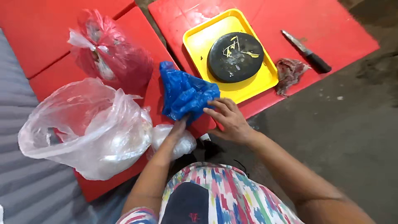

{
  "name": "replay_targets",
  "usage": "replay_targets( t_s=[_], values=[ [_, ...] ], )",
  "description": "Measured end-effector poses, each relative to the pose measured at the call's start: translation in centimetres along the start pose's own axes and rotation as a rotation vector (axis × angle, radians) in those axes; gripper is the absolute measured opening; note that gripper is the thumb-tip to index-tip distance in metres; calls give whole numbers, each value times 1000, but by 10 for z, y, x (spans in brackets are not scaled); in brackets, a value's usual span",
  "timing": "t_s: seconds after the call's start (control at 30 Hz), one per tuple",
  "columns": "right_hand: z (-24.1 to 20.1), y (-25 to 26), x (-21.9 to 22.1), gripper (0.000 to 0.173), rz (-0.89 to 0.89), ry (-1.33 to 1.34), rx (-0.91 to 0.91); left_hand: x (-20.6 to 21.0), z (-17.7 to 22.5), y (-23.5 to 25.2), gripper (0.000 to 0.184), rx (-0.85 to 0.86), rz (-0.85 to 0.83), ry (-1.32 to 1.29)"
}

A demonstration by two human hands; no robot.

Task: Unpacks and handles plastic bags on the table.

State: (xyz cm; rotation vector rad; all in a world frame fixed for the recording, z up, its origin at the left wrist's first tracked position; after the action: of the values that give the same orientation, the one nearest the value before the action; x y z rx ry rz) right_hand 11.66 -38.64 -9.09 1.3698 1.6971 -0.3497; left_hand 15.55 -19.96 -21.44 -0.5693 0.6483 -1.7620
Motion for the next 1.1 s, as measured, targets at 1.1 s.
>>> replay_targets(
  t_s=[1.1],
  values=[
    [31, -3, 152, 36, -305, -34, 275, -1, 99, -71, 54, 1286, 480, 843]
  ],
)
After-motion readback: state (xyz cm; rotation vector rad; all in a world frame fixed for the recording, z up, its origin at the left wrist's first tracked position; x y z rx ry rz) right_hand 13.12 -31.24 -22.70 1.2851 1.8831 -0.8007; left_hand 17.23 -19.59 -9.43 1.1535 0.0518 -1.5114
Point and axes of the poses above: each hand's wrist, its own y-axis towards the middle knuckle, its own x-axis out of the palm, z = x × y, the point moved 6 cm from there along y, towards the middle knuckle, and after that the axes turned 2 degrees about z, right-handed, at the moved point
